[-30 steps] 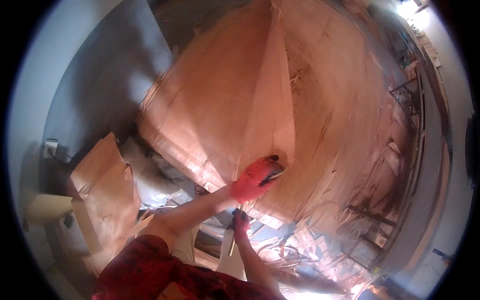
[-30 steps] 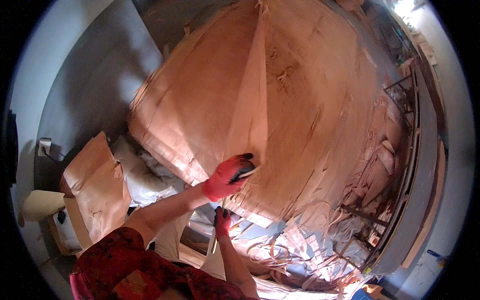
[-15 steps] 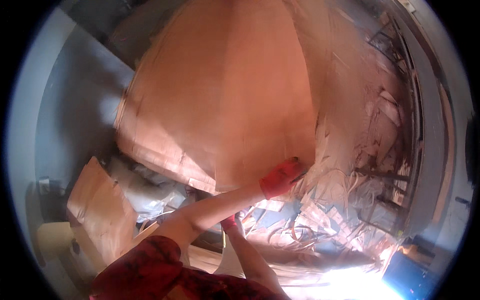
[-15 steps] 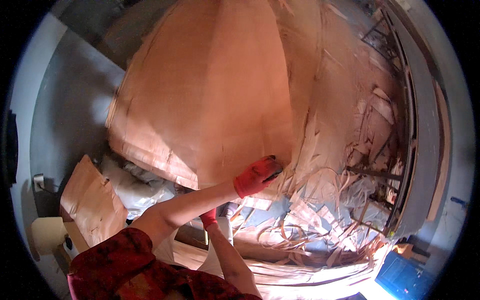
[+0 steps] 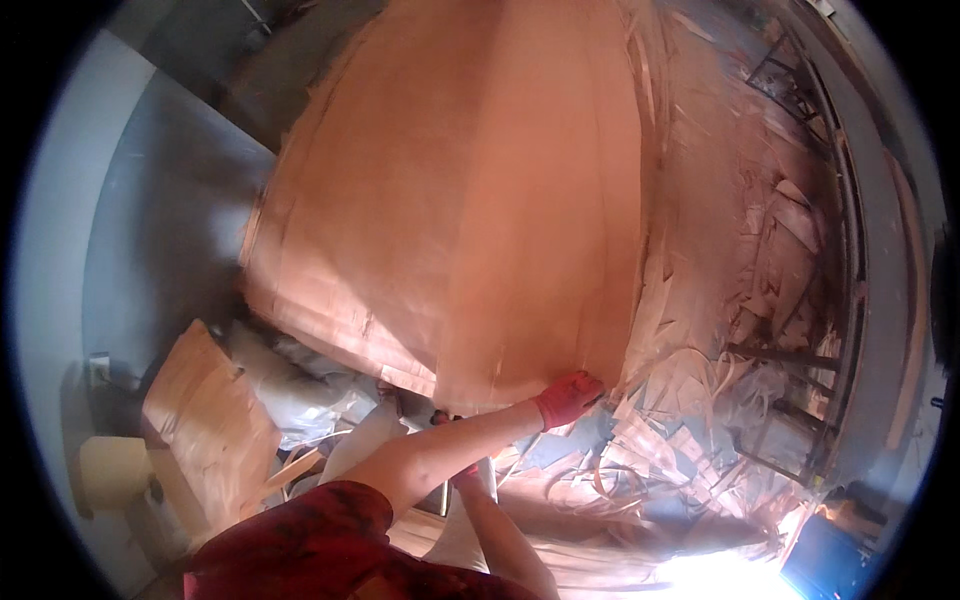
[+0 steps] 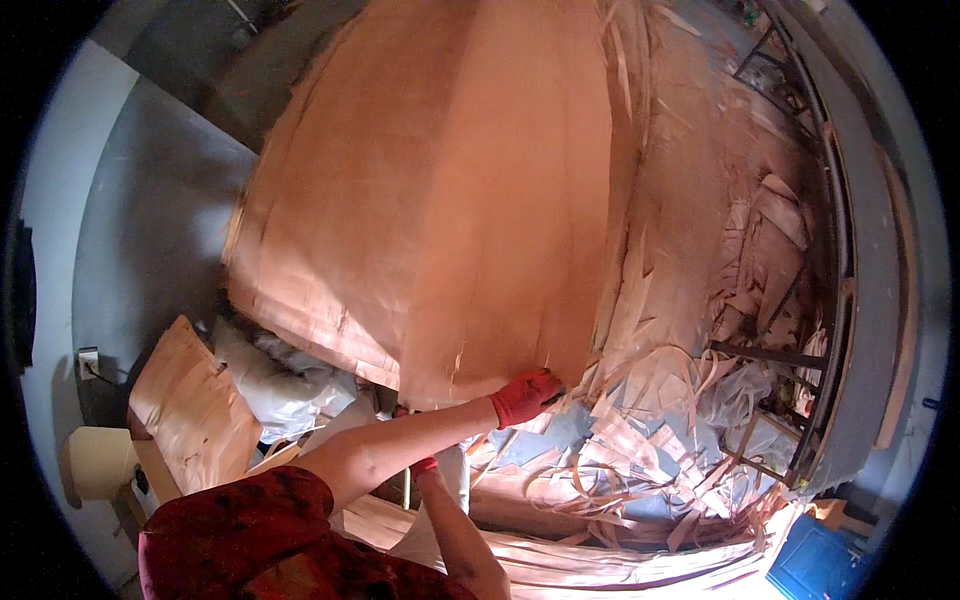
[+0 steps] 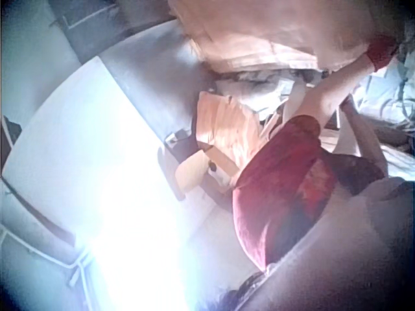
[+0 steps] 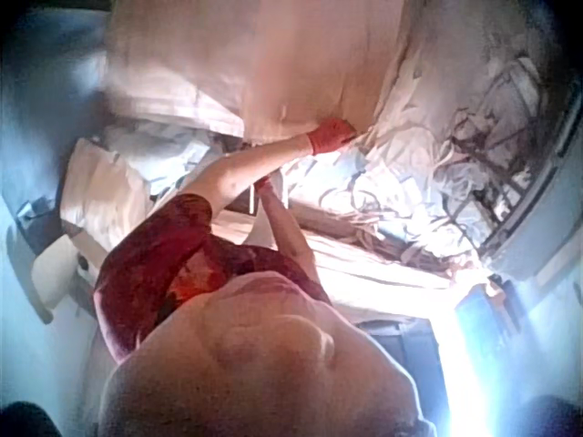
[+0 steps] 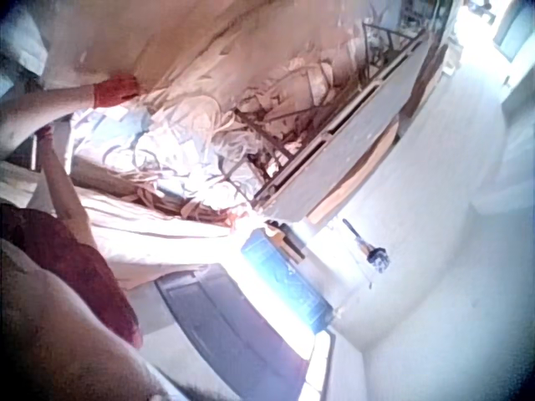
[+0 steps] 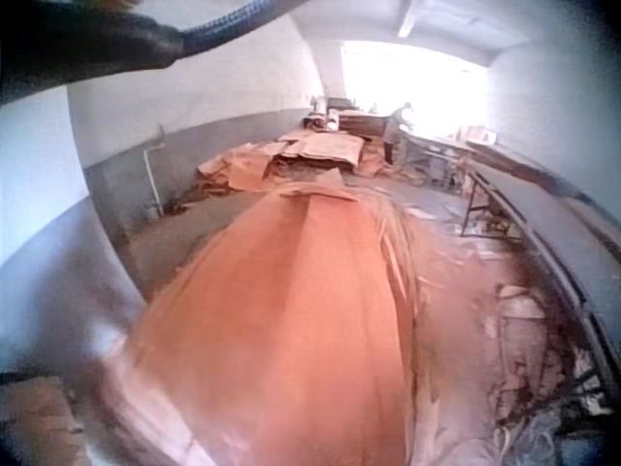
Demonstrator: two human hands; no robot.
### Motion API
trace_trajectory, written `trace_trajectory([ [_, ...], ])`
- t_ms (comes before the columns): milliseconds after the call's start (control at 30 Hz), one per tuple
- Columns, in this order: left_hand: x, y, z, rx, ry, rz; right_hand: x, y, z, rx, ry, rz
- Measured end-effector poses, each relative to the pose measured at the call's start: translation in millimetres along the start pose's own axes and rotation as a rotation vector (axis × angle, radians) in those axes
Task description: The person cuts a thin sheet of wood veneer using a utility knife, then applies strips of tape to the veneer surface.
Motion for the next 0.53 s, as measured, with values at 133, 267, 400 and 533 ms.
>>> trace_trajectory([
  [133, -22, -3, -14, -0.073, 0.099, -0.15, 4, 11, -13, 0.128, -0.051, -0.065],
  [267, -104, 103, -55, 0.002, 0.543, 0.037, 1, 23, -36, 0.363, -0.124, -0.151],
  [400, -228, 179, -74, -0.031, 0.914, 0.102, -21, 23, -100, 0.243, -0.177, -0.19],
  [533, -306, 102, -38, -1.318, 1.38, -0.09, -39, 22, -146, 0.079, -0.045, -0.273],
])
Point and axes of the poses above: each hand's wrist, its own x-axis towards the middle knuckle, its own y-axis out of the back of the hand, z = x × y, the point moved 8 cm from there along x, towards the middle knuckle, and after that the axes turned 14 degrees about x, right-handed, at the moved point
